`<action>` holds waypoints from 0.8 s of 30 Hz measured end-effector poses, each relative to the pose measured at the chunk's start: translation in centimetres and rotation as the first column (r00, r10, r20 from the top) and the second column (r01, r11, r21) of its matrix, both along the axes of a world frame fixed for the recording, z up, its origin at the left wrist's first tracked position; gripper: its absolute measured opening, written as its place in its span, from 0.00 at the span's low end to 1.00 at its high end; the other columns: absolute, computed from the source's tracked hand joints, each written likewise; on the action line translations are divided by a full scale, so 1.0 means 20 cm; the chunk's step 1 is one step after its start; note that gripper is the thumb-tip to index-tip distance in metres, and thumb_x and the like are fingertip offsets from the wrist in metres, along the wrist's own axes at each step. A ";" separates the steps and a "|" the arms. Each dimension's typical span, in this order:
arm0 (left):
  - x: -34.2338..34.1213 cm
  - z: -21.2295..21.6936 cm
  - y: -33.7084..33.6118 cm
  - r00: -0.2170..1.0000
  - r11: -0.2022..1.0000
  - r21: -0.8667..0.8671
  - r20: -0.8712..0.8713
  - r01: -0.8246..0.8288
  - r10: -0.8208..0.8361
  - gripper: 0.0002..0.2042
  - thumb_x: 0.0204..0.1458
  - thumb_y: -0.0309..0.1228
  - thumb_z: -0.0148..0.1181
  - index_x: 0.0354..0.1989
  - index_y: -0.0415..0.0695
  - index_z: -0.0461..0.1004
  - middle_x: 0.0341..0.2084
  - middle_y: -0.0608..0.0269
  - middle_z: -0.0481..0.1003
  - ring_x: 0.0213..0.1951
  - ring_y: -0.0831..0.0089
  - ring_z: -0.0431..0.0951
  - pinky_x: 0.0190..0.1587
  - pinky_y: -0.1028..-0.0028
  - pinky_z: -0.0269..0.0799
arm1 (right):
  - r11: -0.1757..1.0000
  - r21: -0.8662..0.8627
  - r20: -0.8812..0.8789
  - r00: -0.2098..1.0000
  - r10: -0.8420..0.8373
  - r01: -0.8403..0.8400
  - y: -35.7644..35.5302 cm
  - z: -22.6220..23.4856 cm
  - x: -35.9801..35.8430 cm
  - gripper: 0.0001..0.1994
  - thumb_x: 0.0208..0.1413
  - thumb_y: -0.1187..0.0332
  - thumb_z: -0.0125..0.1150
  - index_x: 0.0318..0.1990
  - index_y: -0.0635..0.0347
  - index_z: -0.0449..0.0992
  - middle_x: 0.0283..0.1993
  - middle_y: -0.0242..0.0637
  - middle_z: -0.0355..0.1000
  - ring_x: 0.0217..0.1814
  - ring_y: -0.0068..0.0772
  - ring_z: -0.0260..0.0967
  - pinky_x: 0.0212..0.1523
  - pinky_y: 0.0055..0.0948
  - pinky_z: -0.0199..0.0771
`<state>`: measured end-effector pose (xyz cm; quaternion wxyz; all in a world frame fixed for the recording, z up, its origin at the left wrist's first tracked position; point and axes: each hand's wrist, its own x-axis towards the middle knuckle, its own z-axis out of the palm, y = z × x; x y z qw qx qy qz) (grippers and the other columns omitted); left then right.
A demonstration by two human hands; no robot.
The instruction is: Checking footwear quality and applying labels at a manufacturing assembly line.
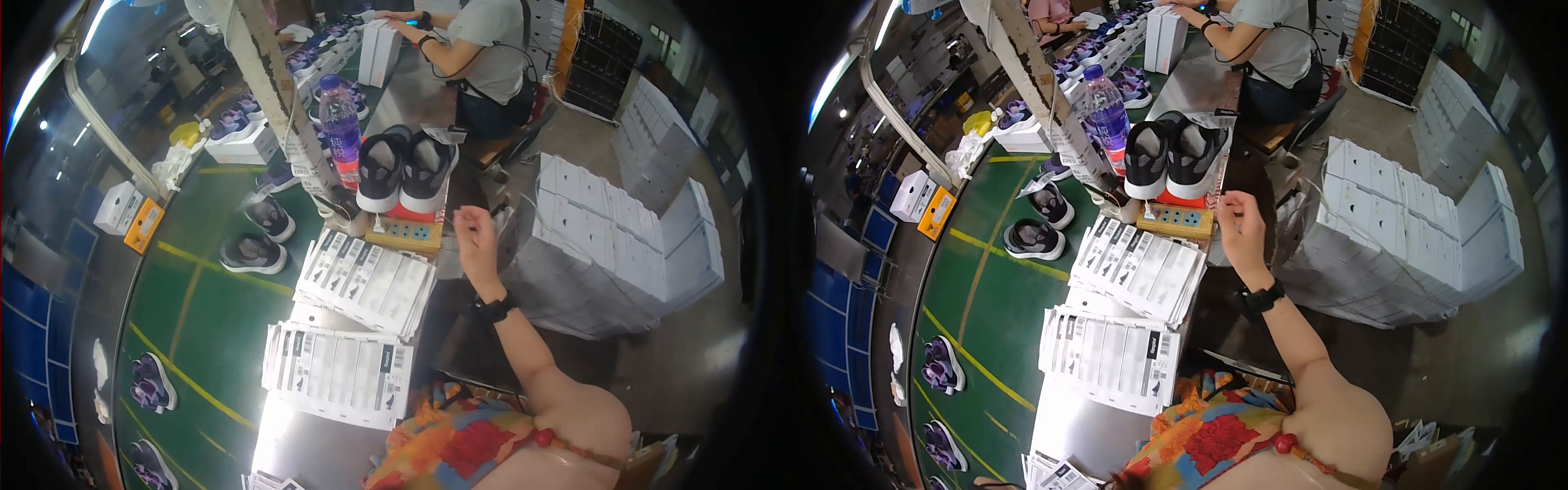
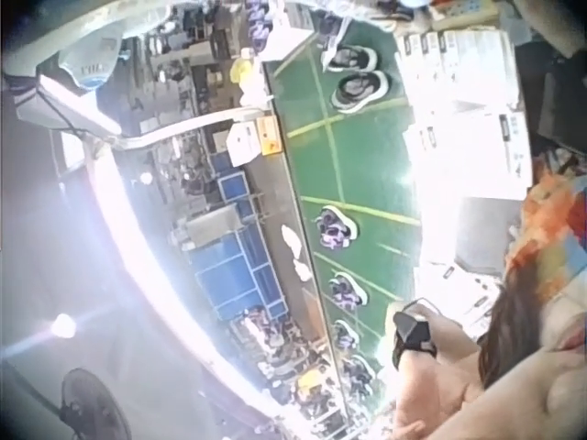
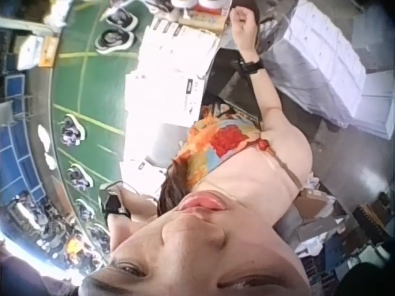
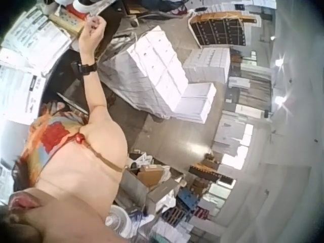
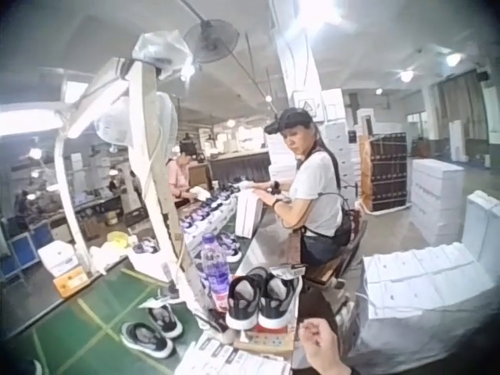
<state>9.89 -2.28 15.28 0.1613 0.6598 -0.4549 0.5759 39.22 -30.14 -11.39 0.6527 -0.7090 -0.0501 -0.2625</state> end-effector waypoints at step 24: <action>-0.59 -0.07 0.37 0.590 0.782 0.058 -0.691 0.621 -0.418 0.08 0.54 0.27 0.54 0.37 0.44 0.79 0.34 0.55 0.77 0.41 0.59 0.78 0.44 0.59 0.76 | 0.994 0.041 -0.299 0.947 0.112 -0.105 -0.07 0.12 0.35 0.23 0.66 0.49 0.47 0.54 0.58 0.74 0.55 0.32 0.73 0.52 0.27 0.66 0.42 0.28 0.70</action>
